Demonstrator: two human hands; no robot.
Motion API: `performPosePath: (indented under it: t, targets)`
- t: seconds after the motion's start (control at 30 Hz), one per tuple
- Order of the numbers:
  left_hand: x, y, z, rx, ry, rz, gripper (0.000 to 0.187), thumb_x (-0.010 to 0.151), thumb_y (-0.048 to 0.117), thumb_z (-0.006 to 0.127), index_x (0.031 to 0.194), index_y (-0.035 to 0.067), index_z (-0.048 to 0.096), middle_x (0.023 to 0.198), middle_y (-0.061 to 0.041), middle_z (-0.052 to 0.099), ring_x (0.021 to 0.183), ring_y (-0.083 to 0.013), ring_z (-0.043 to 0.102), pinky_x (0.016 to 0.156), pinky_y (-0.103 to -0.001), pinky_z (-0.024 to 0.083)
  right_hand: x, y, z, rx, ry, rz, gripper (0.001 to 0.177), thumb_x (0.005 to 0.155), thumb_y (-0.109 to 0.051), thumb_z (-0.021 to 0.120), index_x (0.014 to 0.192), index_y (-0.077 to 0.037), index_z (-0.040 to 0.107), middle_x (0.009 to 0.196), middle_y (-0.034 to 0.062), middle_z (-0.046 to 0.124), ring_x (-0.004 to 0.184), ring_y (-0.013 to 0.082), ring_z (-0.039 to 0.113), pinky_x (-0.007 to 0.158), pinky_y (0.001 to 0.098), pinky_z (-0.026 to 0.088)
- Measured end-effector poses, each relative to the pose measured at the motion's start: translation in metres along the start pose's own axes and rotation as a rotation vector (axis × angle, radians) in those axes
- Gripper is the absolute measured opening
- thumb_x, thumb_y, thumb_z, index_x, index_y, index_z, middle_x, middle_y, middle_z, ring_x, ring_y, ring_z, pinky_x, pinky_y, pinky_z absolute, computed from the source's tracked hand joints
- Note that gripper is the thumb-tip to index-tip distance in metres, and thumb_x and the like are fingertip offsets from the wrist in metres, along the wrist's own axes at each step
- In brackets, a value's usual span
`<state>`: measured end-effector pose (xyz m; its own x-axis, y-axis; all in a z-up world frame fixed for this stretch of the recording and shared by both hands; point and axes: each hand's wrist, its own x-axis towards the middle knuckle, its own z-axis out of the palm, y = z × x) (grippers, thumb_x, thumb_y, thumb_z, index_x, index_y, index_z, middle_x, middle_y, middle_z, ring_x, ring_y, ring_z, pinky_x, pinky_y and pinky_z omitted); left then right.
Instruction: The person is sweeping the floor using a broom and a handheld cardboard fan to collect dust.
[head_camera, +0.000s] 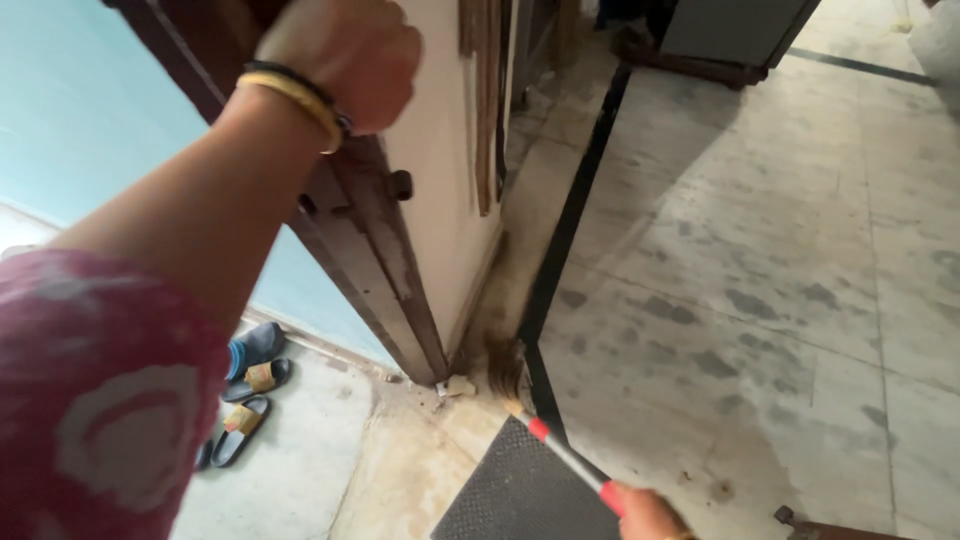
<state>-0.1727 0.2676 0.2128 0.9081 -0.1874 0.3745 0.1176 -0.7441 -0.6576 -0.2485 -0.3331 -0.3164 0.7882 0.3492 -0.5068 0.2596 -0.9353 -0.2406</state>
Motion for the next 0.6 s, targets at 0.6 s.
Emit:
performPosePath:
  t: [0.6]
  targets:
    - [-0.326, 0.146, -0.023, -0.728, -0.251, -0.097, 0.042, 0.086, 0.012, 0.055, 0.127, 0.005, 0.058, 0.144, -0.017, 0.055, 0.140, -0.0306, 0.044, 0.116, -0.050, 0.032, 0.151, -0.228, -0.124, -0.063, 0.121, -0.213, 0.032, 0.084, -0.020, 0.072, 0.116, -0.025, 0.075, 0.112, 0.0119, 0.074, 0.107, 0.0358, 0.069, 0.092, 0.0453, 0.056]
